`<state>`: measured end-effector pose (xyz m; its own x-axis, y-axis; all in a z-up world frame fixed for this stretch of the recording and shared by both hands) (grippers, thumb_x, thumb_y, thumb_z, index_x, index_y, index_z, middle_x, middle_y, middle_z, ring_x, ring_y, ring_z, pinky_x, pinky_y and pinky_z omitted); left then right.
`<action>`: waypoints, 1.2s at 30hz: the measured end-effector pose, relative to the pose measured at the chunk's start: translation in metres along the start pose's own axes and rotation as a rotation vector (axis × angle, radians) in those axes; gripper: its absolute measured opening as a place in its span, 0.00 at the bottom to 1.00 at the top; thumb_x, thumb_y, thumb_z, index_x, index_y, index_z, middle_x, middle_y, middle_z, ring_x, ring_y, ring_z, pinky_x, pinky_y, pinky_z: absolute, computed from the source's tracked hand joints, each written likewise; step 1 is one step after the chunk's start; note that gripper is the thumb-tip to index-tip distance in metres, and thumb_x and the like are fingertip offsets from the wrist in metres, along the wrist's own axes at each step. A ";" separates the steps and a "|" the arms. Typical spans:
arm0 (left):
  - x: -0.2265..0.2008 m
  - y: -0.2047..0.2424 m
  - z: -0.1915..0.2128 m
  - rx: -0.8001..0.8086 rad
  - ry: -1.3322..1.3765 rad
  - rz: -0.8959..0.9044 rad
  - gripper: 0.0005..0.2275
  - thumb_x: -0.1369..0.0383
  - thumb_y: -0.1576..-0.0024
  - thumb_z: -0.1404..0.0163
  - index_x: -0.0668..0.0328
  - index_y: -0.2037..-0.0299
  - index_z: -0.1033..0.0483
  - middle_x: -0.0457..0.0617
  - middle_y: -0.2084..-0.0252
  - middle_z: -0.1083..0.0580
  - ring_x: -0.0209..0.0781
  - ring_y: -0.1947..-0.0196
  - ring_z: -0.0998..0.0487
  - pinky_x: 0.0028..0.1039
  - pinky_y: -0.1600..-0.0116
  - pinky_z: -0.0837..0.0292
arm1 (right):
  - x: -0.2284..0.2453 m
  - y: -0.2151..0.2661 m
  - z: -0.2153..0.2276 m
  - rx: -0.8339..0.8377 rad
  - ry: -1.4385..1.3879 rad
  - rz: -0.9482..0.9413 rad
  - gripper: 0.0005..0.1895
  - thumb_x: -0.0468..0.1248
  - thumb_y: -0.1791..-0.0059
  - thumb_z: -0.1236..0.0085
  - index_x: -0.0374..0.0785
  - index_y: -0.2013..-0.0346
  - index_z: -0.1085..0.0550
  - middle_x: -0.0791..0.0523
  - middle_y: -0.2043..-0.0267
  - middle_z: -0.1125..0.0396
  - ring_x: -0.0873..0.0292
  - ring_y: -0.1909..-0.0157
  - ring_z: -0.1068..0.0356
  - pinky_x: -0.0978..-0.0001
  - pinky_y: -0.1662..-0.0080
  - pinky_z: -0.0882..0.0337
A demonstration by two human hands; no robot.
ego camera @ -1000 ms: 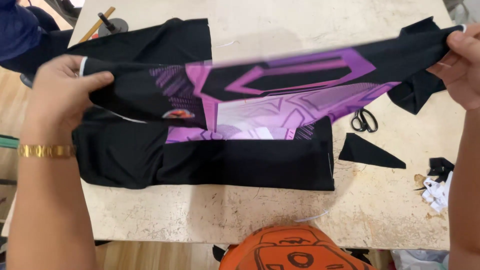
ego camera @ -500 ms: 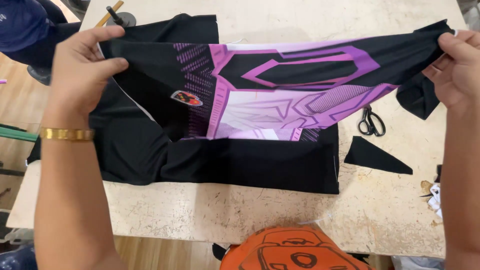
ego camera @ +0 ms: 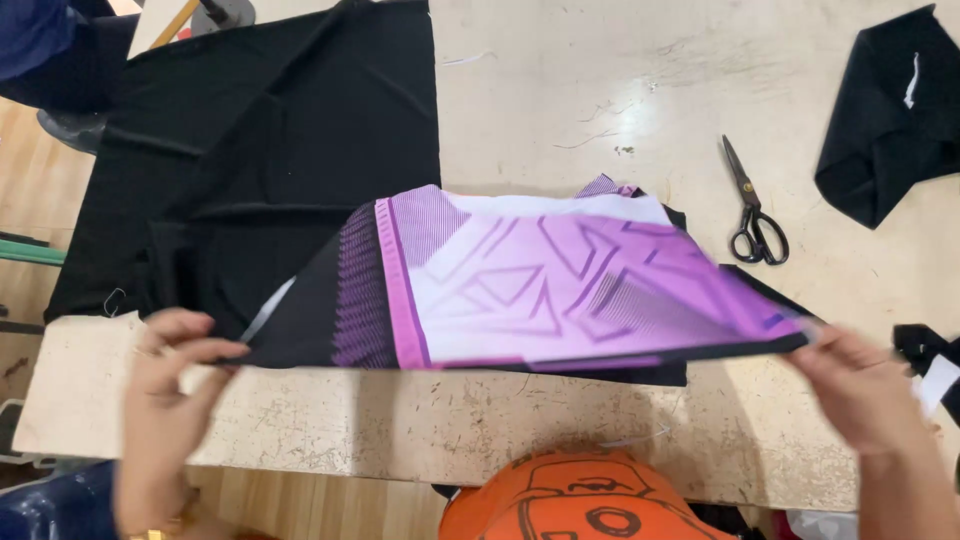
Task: The person cuts a piece of black fabric using a purple patterned template and scissors. They then fold the cut fabric, tie it with a white ribbon, and place it with other similar bundles. The person also folds a larger piece of black fabric on the table.
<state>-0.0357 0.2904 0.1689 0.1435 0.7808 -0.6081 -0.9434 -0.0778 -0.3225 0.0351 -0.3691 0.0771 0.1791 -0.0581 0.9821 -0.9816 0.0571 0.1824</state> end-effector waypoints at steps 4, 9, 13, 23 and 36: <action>0.053 0.054 -0.062 0.048 0.165 0.406 0.08 0.77 0.54 0.45 0.54 0.67 0.21 0.48 0.53 0.36 0.40 0.47 0.34 0.31 0.41 0.39 | -0.092 0.024 -0.008 -0.099 0.210 -0.345 0.05 0.28 0.58 0.45 0.37 0.69 0.27 0.56 0.61 0.30 0.59 0.56 0.35 0.62 0.48 0.39; 0.079 0.073 -0.097 0.107 0.227 0.685 0.06 0.75 0.53 0.45 0.55 0.67 0.19 0.44 0.54 0.34 0.35 0.51 0.31 0.26 0.48 0.32 | -0.122 0.028 -0.012 -0.089 0.150 -0.296 0.03 0.28 0.57 0.43 0.36 0.71 0.28 0.61 0.68 0.37 0.66 0.61 0.41 0.74 0.53 0.43; 0.055 0.035 -0.098 0.007 0.276 0.722 0.05 0.74 0.50 0.48 0.60 0.65 0.21 0.47 0.53 0.34 0.37 0.52 0.31 0.26 0.50 0.32 | -0.088 0.008 -0.032 -0.163 0.351 -0.245 0.05 0.32 0.56 0.44 0.35 0.68 0.26 0.57 0.68 0.34 0.63 0.62 0.39 0.72 0.55 0.42; 0.035 0.020 -0.162 0.137 -0.281 0.074 0.20 0.68 0.65 0.45 0.48 0.58 0.27 0.50 0.54 0.31 0.48 0.49 0.34 0.39 0.43 0.47 | -0.046 0.008 -0.124 0.151 0.989 0.300 0.24 0.38 0.60 0.48 0.41 0.49 0.33 0.52 0.48 0.39 0.52 0.43 0.43 0.54 0.42 0.44; 0.019 0.045 -0.191 0.114 -0.412 -0.100 0.11 0.75 0.51 0.51 0.58 0.58 0.25 0.49 0.54 0.28 0.51 0.55 0.32 0.41 0.50 0.34 | -0.106 0.011 -0.141 0.281 1.386 0.744 0.16 0.36 0.56 0.52 0.48 0.53 0.29 0.60 0.47 0.34 0.55 0.44 0.37 0.55 0.43 0.43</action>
<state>-0.0187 0.1832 0.0047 0.1265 0.9648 -0.2305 -0.9611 0.0617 -0.2692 0.0144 -0.2219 -0.0186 -0.5576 0.8155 0.1548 -0.8265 -0.5282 -0.1947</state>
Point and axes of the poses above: each hand's wrist, its own y-axis away from the middle knuckle, its own z-axis out of the back of the hand, x = y × z, the point moved 6 cm from there along -y, towards the middle knuckle
